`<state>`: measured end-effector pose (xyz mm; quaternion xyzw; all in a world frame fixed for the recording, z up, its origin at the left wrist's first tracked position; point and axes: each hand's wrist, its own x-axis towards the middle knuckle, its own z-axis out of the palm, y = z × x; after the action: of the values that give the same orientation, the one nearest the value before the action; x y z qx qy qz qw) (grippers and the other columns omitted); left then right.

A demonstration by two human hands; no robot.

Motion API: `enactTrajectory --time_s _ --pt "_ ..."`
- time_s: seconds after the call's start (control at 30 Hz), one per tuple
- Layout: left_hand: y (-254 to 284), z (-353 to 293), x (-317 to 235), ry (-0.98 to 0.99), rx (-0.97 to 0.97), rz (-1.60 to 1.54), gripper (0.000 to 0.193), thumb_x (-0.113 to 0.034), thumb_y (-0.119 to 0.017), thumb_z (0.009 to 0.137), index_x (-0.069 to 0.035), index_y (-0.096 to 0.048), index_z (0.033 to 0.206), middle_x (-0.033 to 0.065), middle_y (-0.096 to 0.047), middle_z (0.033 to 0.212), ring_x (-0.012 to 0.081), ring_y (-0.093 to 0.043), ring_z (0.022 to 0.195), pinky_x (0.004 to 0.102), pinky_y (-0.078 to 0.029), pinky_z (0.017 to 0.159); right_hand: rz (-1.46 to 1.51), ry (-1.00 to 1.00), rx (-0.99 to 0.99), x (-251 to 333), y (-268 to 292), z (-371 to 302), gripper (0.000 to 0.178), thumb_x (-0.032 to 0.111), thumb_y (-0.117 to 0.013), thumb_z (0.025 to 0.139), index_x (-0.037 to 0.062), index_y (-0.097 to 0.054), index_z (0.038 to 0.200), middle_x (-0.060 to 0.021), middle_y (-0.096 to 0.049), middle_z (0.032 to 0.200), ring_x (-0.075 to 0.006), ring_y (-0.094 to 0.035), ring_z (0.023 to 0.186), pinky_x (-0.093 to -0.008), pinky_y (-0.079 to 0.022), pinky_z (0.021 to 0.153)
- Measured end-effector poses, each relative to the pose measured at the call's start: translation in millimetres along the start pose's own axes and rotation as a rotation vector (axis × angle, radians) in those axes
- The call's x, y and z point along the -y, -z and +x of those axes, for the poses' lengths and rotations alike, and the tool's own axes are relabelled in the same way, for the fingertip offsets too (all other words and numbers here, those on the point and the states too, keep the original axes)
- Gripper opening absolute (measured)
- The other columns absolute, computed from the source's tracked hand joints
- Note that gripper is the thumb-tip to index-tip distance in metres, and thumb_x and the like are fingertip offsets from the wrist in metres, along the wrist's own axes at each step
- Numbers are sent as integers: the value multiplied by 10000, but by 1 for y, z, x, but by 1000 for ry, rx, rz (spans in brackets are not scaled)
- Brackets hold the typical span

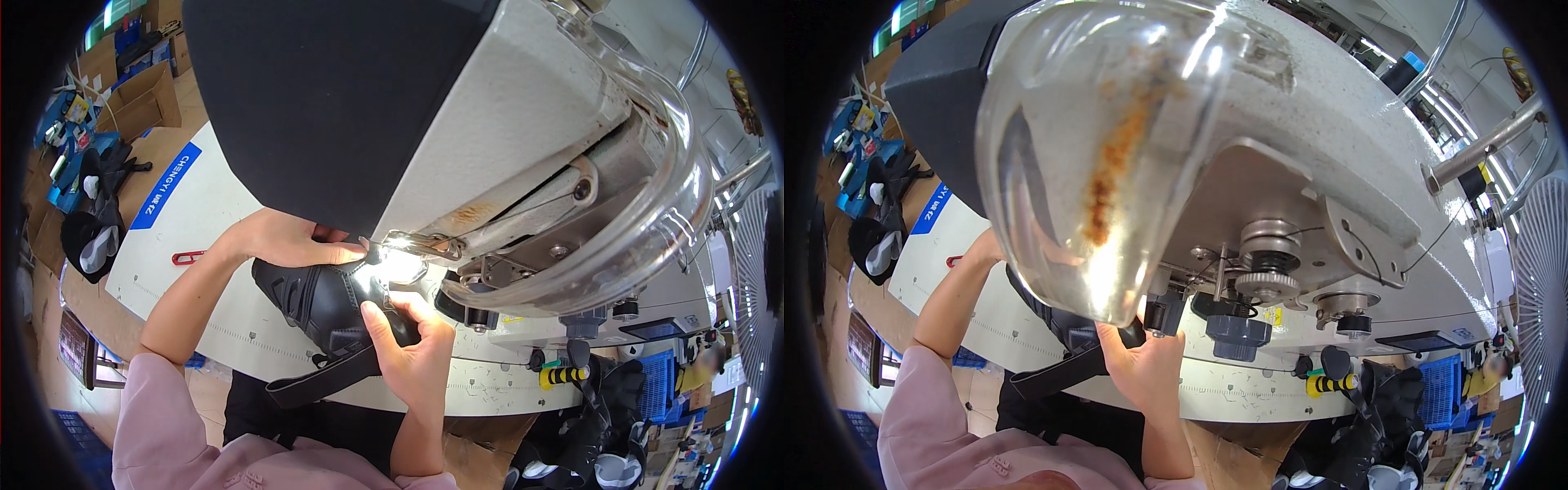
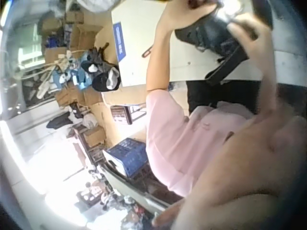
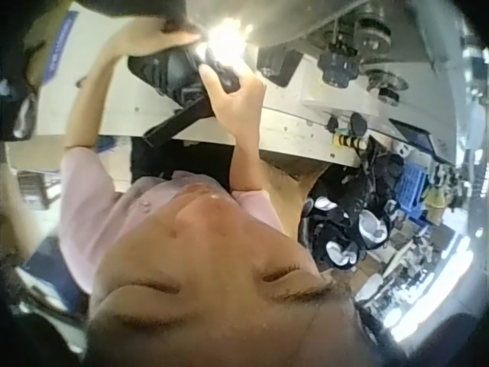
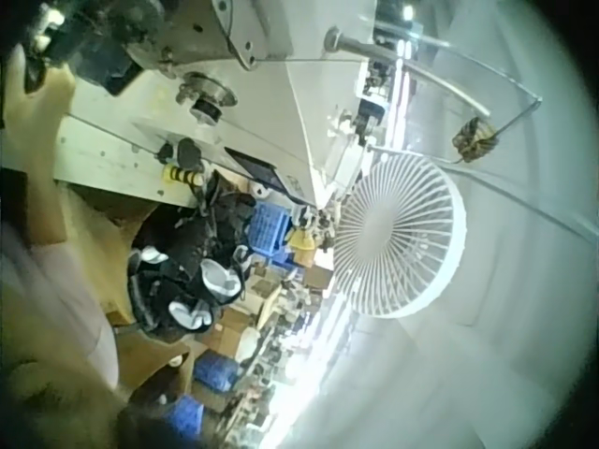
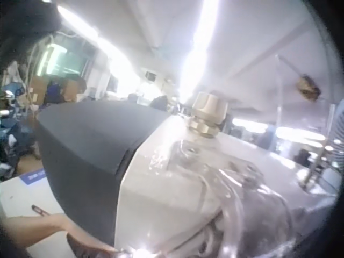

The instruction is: The person sews pieces of a black footwear upper together using a sewing machine and trims threads using thread snips.

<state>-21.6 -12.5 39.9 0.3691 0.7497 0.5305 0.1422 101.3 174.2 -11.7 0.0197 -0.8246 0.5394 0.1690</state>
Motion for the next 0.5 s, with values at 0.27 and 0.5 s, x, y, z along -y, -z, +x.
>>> enactTrajectory --time_s 0.27,0.5 --pt "-2 -4 0 32 -43 15 276 -290 -735 812 -51 -603 771 -18 -454 610 111 -417 552 254 -357 509 143 -79 23 -2 5 8 189 113 -728 812 -50 -664 884 -32 -665 767 -53 -549 706 -209 -444 636" --pt "-15 -8 3 31 -168 147 219 -218 -732 794 -47 -596 813 -15 -430 599 112 -394 538 261 -335 495 117 -46 42 -7 11 8 182 110 -731 809 -42 -660 879 -37 -658 762 -55 -549 703 -211 -446 643"
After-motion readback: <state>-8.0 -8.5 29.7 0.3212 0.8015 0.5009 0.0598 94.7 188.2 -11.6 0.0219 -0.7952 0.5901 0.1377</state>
